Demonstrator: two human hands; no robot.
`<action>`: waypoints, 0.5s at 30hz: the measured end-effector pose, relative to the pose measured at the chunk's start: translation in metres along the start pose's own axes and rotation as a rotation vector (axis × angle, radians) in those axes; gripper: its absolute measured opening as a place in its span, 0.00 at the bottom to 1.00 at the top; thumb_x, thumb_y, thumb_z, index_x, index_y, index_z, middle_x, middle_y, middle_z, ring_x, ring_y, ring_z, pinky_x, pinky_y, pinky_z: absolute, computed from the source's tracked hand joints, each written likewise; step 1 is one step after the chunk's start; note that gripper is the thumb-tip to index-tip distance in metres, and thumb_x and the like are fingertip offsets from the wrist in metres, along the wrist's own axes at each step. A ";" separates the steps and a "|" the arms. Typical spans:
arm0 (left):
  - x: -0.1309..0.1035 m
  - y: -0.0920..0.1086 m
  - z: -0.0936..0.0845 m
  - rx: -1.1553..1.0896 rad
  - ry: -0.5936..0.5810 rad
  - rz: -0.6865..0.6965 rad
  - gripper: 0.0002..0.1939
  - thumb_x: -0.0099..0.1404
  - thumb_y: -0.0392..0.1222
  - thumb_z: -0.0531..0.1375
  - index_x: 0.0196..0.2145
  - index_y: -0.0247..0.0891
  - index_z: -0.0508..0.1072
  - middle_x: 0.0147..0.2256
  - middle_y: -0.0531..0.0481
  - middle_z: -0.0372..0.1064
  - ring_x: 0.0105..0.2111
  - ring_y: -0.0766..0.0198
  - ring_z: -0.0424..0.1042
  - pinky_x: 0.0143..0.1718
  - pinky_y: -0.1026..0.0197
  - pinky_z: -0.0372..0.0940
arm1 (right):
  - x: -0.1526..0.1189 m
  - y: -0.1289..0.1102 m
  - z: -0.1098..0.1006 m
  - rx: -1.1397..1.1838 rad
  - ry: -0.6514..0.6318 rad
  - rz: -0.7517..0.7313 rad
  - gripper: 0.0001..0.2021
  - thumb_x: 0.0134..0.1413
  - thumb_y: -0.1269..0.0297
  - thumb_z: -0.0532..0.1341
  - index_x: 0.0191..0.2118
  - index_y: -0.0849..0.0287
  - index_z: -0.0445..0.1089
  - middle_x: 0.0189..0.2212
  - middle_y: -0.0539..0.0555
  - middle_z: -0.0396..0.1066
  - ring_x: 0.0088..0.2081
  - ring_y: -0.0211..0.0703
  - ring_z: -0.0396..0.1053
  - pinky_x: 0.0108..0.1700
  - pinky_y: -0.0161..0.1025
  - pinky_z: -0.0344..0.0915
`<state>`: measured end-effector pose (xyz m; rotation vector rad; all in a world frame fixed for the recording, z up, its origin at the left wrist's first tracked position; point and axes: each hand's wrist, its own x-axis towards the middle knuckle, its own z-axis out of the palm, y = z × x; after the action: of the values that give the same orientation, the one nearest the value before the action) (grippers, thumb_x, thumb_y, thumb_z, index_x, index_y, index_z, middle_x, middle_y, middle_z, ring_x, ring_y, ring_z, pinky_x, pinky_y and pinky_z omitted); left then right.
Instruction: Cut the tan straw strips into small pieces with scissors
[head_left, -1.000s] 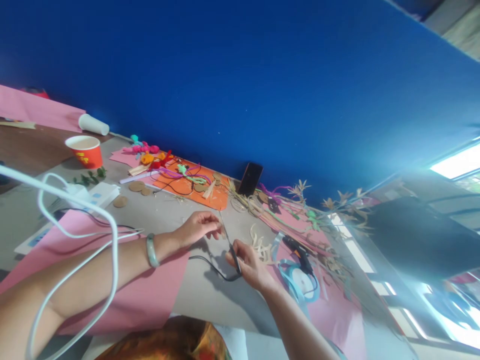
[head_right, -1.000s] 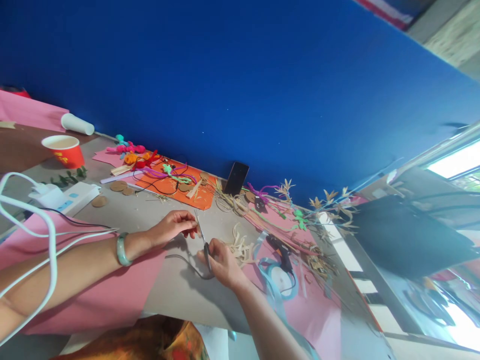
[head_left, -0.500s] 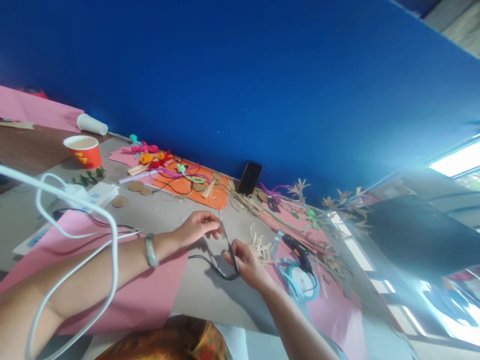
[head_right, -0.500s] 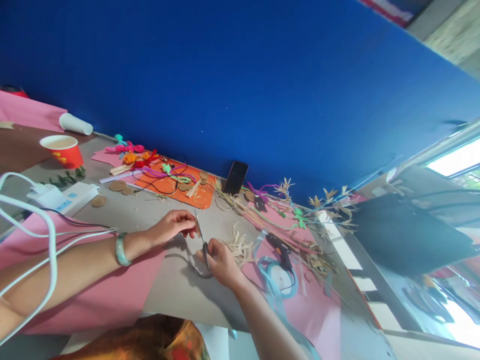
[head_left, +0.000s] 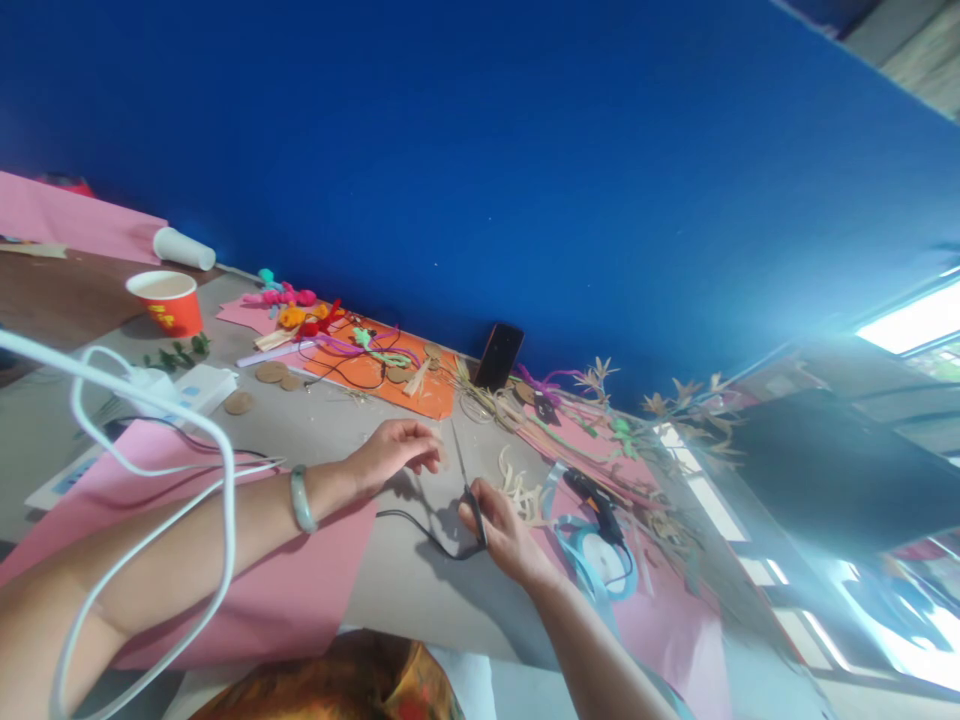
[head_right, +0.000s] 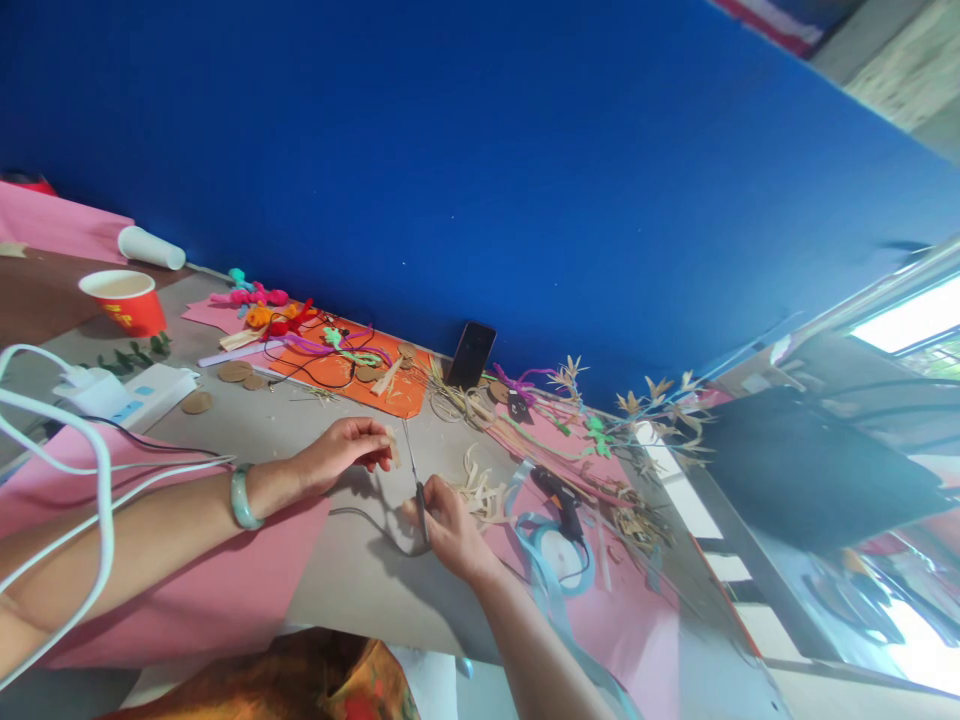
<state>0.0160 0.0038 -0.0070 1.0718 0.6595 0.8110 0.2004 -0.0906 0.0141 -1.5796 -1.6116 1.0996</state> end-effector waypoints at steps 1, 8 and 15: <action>0.000 0.000 0.000 -0.029 0.010 -0.015 0.09 0.56 0.43 0.62 0.27 0.33 0.70 0.28 0.46 0.74 0.26 0.66 0.73 0.27 0.66 0.61 | -0.001 0.000 -0.002 -0.028 -0.005 -0.010 0.17 0.51 0.51 0.59 0.25 0.56 0.53 0.21 0.44 0.53 0.25 0.34 0.50 0.28 0.33 0.51; 0.001 0.003 -0.001 -0.184 0.048 -0.095 0.11 0.53 0.43 0.66 0.28 0.34 0.69 0.28 0.46 0.75 0.30 0.62 0.75 0.29 0.65 0.65 | -0.006 0.011 -0.004 -0.064 -0.040 -0.013 0.18 0.51 0.47 0.58 0.27 0.56 0.54 0.24 0.47 0.59 0.28 0.37 0.55 0.31 0.36 0.55; 0.000 0.002 0.000 -0.179 0.052 -0.091 0.11 0.53 0.43 0.65 0.28 0.34 0.68 0.28 0.46 0.75 0.31 0.62 0.76 0.31 0.65 0.66 | -0.006 0.010 0.001 -0.069 -0.040 -0.029 0.19 0.52 0.46 0.58 0.27 0.56 0.55 0.24 0.47 0.59 0.28 0.37 0.55 0.32 0.36 0.55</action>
<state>0.0155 0.0043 -0.0048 0.8556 0.6619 0.8058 0.2046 -0.0973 0.0051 -1.5825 -1.7106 1.0766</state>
